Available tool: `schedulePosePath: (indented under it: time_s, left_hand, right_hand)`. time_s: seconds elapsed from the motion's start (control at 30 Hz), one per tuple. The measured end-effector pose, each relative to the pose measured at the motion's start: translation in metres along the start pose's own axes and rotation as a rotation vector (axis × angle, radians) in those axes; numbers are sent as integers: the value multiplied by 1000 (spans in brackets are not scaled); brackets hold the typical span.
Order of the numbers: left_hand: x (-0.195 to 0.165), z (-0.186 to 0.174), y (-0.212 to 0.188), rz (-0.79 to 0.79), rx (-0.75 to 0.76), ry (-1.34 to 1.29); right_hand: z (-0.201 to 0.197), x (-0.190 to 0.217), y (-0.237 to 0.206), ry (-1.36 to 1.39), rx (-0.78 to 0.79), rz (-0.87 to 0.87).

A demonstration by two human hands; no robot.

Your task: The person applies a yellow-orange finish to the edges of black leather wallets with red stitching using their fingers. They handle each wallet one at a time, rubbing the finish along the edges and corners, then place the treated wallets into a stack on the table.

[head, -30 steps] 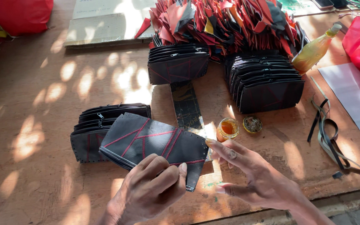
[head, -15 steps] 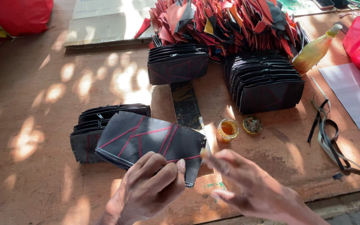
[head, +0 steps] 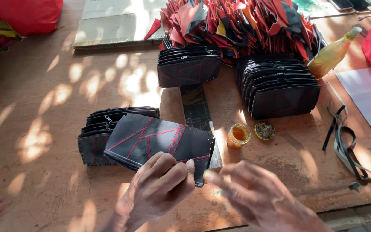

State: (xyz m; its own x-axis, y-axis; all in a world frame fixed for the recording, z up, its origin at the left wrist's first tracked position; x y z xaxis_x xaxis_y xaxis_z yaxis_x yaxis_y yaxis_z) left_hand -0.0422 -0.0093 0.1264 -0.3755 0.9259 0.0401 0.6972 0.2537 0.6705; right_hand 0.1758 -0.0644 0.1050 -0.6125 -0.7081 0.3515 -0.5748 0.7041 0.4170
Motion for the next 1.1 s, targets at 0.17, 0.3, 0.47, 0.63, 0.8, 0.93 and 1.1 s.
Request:
schedulePosePath:
  time_s: [0.17,0.3,0.47,0.63,0.8,0.93,1.1]
  left_hand:
    - [-1,2,2,6,-18,16]
    - [0,1,3,13,-2,41]
    - [-1,5,4,8,10,69]
    - [-1,5,3,12,-14,66]
    - [-1,6,4,15,-5,99]
    - [-2,5,6,11,-12,73]
    - [-2,4,9,4,-15,64]
  right_hand:
    - [0,-8,-3,82,-57,-59]
    - [3,-11,-13,-48,-82,-54]
    - [2,-7,-13,-38,-47,-66]
    - [4,-7,-3,-227,-66,-94]
    - [6,-4,-13,150,-118,10]
    - [4,-4,-19,216,-96,31]
    - [-2,-4,-15,348,-159,49]
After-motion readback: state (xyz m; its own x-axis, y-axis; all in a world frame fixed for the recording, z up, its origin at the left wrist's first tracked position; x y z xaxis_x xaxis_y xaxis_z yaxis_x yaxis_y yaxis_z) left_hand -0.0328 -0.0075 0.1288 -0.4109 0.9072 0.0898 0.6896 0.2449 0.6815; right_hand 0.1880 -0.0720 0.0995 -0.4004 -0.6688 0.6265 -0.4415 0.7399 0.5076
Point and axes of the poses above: each hand's wrist, its own y-axis towards the middle knuckle, its own z-axis out of the palm, x = y × z, the point moved 3 cm from there along y, towards the middle knuckle, and after that the axes turned 7 degrees about y, right-handed, at the moved point
